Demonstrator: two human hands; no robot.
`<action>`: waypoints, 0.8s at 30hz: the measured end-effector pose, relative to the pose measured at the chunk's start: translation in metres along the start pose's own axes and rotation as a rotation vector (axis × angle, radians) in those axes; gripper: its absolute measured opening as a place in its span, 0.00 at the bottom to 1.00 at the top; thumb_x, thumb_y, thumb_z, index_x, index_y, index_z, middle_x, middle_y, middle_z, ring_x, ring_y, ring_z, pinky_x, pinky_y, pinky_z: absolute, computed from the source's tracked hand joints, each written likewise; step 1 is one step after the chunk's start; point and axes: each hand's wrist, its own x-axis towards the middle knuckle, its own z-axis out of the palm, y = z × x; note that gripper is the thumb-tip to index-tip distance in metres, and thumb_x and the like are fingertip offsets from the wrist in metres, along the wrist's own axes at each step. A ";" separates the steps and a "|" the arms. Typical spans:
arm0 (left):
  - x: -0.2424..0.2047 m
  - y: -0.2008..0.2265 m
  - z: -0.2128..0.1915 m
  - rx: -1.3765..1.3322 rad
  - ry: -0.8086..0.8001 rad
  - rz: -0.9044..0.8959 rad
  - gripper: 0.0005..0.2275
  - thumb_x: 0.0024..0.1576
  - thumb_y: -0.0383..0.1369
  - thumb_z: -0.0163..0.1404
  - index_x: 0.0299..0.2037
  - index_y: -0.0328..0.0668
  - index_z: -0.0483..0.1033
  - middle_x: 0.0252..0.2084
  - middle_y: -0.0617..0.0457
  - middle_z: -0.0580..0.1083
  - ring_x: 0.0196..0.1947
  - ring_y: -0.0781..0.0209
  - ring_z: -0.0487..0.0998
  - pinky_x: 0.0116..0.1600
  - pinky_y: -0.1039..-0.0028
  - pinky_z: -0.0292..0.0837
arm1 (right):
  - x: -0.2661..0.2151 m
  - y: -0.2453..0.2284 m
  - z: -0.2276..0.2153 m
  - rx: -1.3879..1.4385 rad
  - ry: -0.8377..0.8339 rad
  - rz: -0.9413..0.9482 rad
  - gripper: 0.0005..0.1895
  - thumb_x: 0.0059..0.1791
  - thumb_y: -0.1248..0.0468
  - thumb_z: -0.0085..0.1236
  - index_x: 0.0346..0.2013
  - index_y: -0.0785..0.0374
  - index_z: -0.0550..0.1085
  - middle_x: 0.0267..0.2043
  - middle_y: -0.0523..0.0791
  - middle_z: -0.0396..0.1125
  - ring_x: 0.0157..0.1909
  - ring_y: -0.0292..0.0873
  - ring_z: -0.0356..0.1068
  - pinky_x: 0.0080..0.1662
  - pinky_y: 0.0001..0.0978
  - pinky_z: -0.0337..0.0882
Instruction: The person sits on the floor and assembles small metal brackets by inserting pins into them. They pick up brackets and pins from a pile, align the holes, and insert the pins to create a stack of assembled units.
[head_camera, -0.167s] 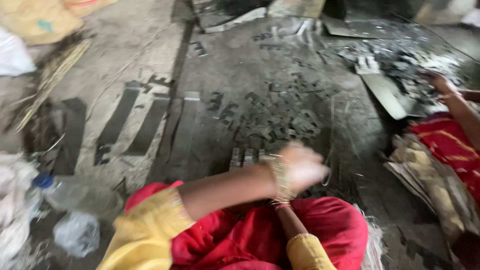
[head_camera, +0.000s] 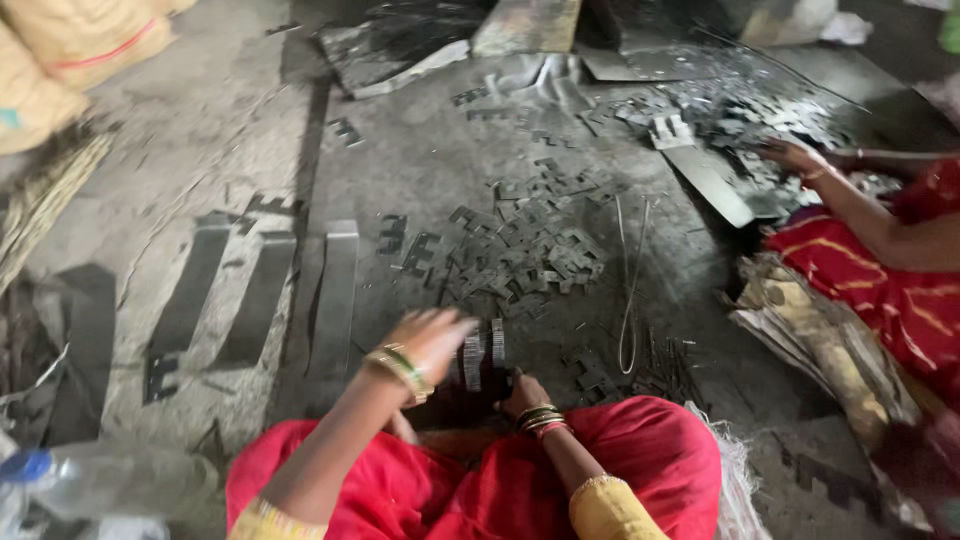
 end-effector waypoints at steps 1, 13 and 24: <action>-0.012 -0.022 0.006 0.005 -0.017 -0.051 0.28 0.52 0.21 0.50 0.66 0.49 0.65 0.66 0.45 0.66 0.65 0.43 0.66 0.69 0.57 0.58 | 0.000 0.000 0.000 0.011 0.019 -0.007 0.41 0.36 0.51 0.77 0.58 0.61 0.69 0.50 0.56 0.73 0.53 0.60 0.73 0.52 0.49 0.75; -0.024 -0.194 0.091 -0.339 0.625 -0.340 0.27 0.51 0.39 0.63 0.61 0.45 0.71 0.66 0.40 0.69 0.63 0.39 0.71 0.62 0.56 0.70 | -0.020 -0.027 -0.029 0.141 0.019 0.040 0.40 0.32 0.55 0.76 0.58 0.56 0.72 0.46 0.53 0.76 0.51 0.56 0.75 0.51 0.46 0.76; 0.011 -0.245 0.192 -0.347 0.661 -0.387 0.30 0.45 0.45 0.68 0.55 0.38 0.75 0.58 0.35 0.73 0.61 0.37 0.69 0.64 0.55 0.64 | 0.009 0.010 -0.001 0.074 0.057 -0.029 0.43 0.31 0.52 0.78 0.59 0.56 0.71 0.46 0.53 0.76 0.50 0.56 0.75 0.49 0.45 0.76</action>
